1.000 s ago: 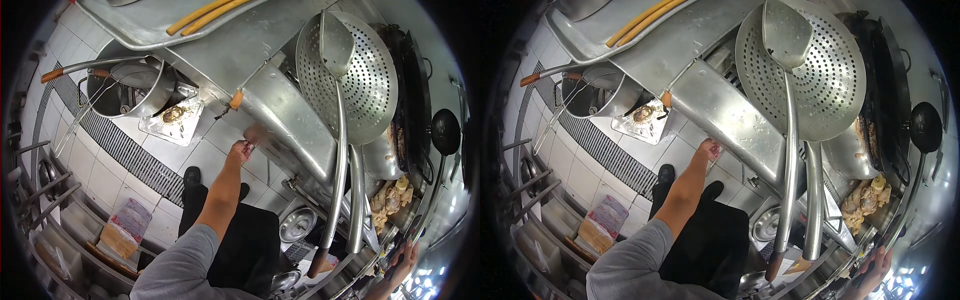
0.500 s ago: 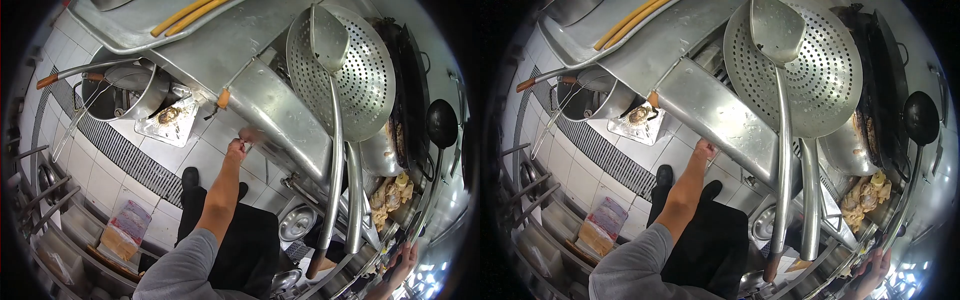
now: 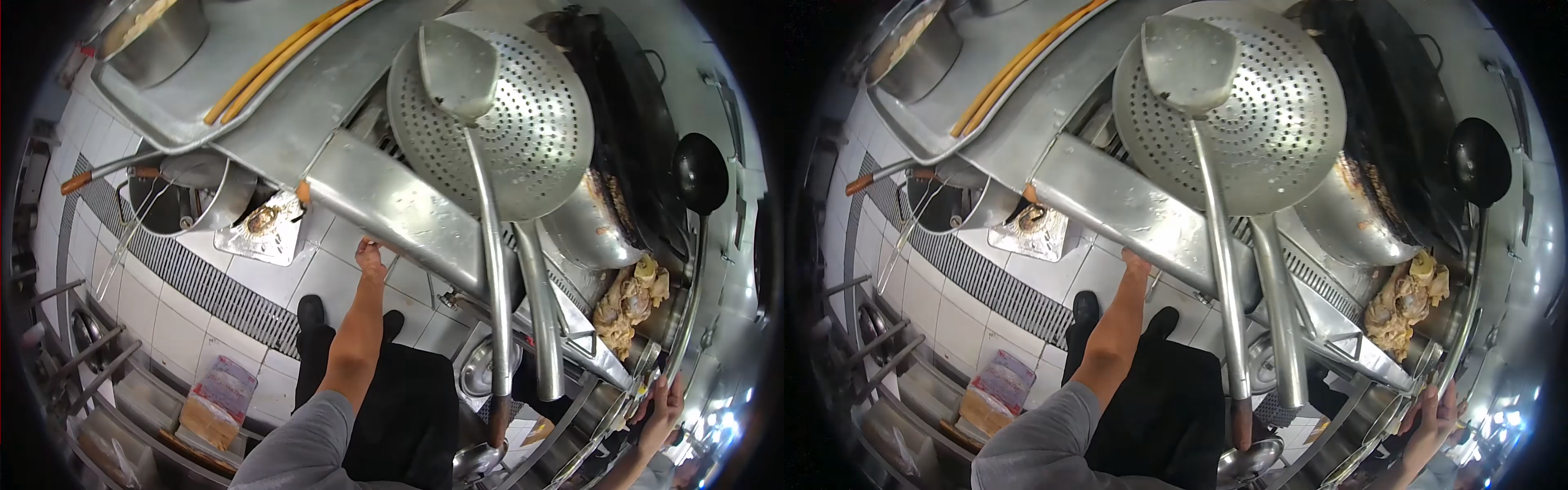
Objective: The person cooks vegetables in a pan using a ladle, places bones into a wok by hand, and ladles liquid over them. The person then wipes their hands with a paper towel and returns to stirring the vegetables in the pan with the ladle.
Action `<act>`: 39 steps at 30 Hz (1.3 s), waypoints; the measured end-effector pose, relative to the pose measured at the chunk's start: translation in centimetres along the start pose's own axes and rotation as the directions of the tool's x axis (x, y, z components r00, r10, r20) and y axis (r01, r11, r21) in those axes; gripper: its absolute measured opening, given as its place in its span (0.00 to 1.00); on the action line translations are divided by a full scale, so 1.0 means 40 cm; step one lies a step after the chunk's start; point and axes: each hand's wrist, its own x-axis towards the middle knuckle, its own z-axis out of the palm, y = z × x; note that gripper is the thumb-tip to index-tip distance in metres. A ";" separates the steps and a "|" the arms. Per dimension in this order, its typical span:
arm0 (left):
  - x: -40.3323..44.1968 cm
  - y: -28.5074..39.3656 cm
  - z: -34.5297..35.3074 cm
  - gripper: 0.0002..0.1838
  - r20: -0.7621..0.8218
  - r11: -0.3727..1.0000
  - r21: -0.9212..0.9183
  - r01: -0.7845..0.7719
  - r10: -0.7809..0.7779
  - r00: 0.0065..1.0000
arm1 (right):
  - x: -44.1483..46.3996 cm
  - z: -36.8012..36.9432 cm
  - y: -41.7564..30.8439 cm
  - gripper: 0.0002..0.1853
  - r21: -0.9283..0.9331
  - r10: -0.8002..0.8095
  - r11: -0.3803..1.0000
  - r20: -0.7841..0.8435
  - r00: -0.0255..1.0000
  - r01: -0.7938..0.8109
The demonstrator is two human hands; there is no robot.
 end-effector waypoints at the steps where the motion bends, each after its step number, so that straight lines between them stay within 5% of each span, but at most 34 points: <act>1: 0.016 -0.004 -0.016 0.08 0.077 0.998 -0.063 -0.007 0.011 0.997 | -0.006 0.002 -0.011 0.17 -0.004 -0.006 1.000 0.013 1.000 0.007; 3: 0.003 0.007 -0.022 0.08 0.092 0.999 -0.035 -0.011 0.014 0.996 | -0.013 0.006 -0.010 0.14 0.058 0.028 0.998 -0.053 0.998 -0.025; 5: -0.063 0.052 0.013 0.09 -0.073 0.980 0.200 -0.008 0.023 0.997 | -0.017 -0.002 -0.012 0.12 0.080 0.053 0.996 -0.059 0.997 -0.048; 9: -0.131 0.147 -0.029 0.27 0.081 0.880 0.476 0.014 -0.059 0.995 | -0.021 -0.036 -0.033 0.07 0.170 0.137 0.976 0.014 0.991 -0.137; 12: -0.206 0.271 -0.080 0.34 -0.001 0.464 0.882 0.080 -0.169 0.986 | -0.010 -0.067 -0.061 0.10 0.359 0.184 0.911 0.093 0.979 -0.205; 14: -0.163 0.335 -0.240 0.33 -0.065 0.333 0.936 0.116 -0.159 0.985 | -0.005 -0.111 -0.055 0.15 0.506 0.201 0.823 0.163 0.966 -0.257; 15: -0.172 0.401 -0.311 0.33 0.379 0.237 0.907 -0.348 -0.098 0.920 | 0.002 -0.131 -0.075 0.18 0.574 0.211 0.767 0.199 0.957 -0.288; 16: -0.164 0.485 -0.360 0.30 0.237 -0.026 0.970 -0.240 -0.096 0.967 | 0.010 -0.156 -0.071 0.23 0.698 0.238 0.629 0.249 0.939 -0.344; 17: -0.164 0.534 -0.407 0.30 0.271 0.052 0.961 -0.273 0.050 0.961 | 0.018 -0.180 -0.083 0.22 0.827 0.225 0.404 0.324 0.919 -0.391; 18: -0.223 0.637 -0.419 0.28 0.321 -0.041 0.945 -0.323 -0.062 0.945 | 0.043 -0.207 -0.072 0.22 0.859 0.209 0.301 0.364 0.908 -0.414; 19: -0.477 0.726 -0.236 0.25 0.133 0.004 0.991 -0.133 0.044 0.990 | 0.073 -0.234 -0.056 0.22 0.878 0.189 0.196 0.404 0.895 -0.438; 21: -0.497 0.872 -0.336 0.25 0.147 -0.052 0.988 -0.145 0.037 0.988 | 0.148 -0.266 -0.062 0.18 0.860 0.215 0.273 0.383 0.898 -0.432; 25: -0.745 1.052 -0.348 0.20 0.002 -0.116 0.993 0.023 0.213 0.977 | 0.405 -0.276 0.017 0.12 0.373 0.235 0.893 0.093 0.967 -0.253; 26: -0.790 1.069 -0.358 0.20 -0.057 -0.073 0.995 0.075 0.227 0.972 | 0.510 -0.262 0.098 0.13 0.205 0.107 0.973 0.005 0.994 -0.106; 29: -0.948 1.053 -0.337 0.19 -0.139 0.055 0.990 0.129 0.275 0.951 | 0.728 -0.210 0.243 0.19 -0.333 -0.148 0.941 -0.225 0.963 0.067; 31: -1.056 1.000 -0.329 0.17 -0.173 0.126 0.982 0.140 0.311 0.935 | 0.819 -0.175 0.305 0.20 -0.383 -0.159 0.923 -0.333 0.930 0.020; 33: -1.170 0.915 -0.275 0.15 0.270 -0.053 0.961 -0.271 0.385 0.883 | 0.837 -0.212 0.263 0.16 -0.325 0.068 0.939 -0.158 0.985 -0.117; 35: -1.355 0.802 -0.064 0.13 0.590 -0.380 0.795 -0.473 0.303 0.748 | 0.899 -0.233 0.296 0.13 0.104 0.247 0.957 0.186 0.951 -0.269; 36: -1.411 0.747 0.016 0.14 0.638 -0.396 0.751 -0.529 0.225 0.737 | 0.906 -0.257 0.314 0.13 0.109 0.256 0.954 0.185 0.949 -0.279; 37: -1.468 0.692 0.084 0.15 0.673 -0.407 0.710 -0.575 0.148 0.725 | 0.906 -0.281 0.325 0.12 0.519 0.270 0.701 0.443 0.855 -0.490; 38: -1.529 0.625 0.173 0.15 0.736 -0.367 0.645 -0.671 0.062 0.674 | 0.912 -0.305 0.327 0.11 0.709 0.133 0.244 0.651 0.747 -0.661; 39: -1.570 0.551 0.264 0.15 0.795 -0.315 0.571 -0.758 -0.019 0.607 | 0.907 -0.325 0.316 0.11 0.707 0.130 0.242 0.656 0.744 -0.665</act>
